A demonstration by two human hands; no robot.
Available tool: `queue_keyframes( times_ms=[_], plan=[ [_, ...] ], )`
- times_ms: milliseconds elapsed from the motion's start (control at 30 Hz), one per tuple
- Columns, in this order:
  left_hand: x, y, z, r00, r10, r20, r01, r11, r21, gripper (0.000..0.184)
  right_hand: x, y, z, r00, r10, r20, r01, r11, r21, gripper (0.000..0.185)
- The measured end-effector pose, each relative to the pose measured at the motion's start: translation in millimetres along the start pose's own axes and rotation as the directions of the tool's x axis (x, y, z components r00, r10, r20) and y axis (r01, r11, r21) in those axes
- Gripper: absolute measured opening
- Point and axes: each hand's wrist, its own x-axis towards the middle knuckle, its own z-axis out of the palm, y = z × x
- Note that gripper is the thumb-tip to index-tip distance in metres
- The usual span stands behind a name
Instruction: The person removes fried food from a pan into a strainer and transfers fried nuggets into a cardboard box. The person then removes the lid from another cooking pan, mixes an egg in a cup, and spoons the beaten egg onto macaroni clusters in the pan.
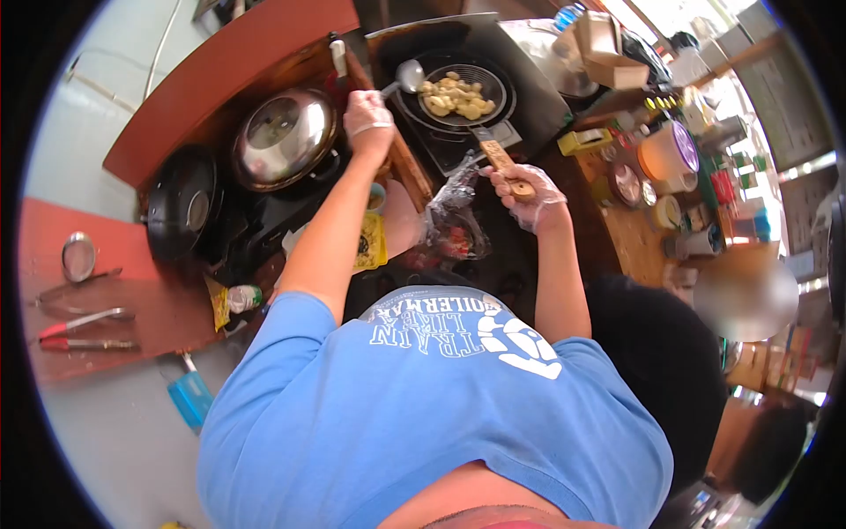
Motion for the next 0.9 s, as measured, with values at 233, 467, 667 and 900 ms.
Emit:
queue_keyframes(
  times_ms=[233, 467, 667, 900],
  plan=[
    [-1.8, 7.9, 1.7, 0.882, -0.398, 0.252, 0.391, 0.917, 0.081, 0.044, 12.2, 0.9, 8.2, 1.0, 0.009, 0.002, -0.009, 1.0, -0.01, 0.038],
    [83.8, -65.5, -125.3, 0.947, -0.027, 0.321, -0.175, 0.794, 0.582, 0.036, 25.0, 13.7, 16.0, 0.995, -0.03, -0.095, 0.031, 0.999, 0.012, 0.043],
    [150.8, -182.4, -149.0, 0.796, -0.326, 0.51, -0.209, 0.642, 0.737, 0.044, 39.1, 25.5, 14.8, 0.995, -0.071, -0.073, 0.075, 0.996, 0.051, 0.044],
    [167.8, -171.3, -145.4, 0.77, -0.127, 0.625, -0.372, 0.707, 0.602, 0.038, 44.7, 39.1, -3.6, 0.996, -0.053, -0.066, 0.064, 0.98, 0.189, 0.051]
  ],
)
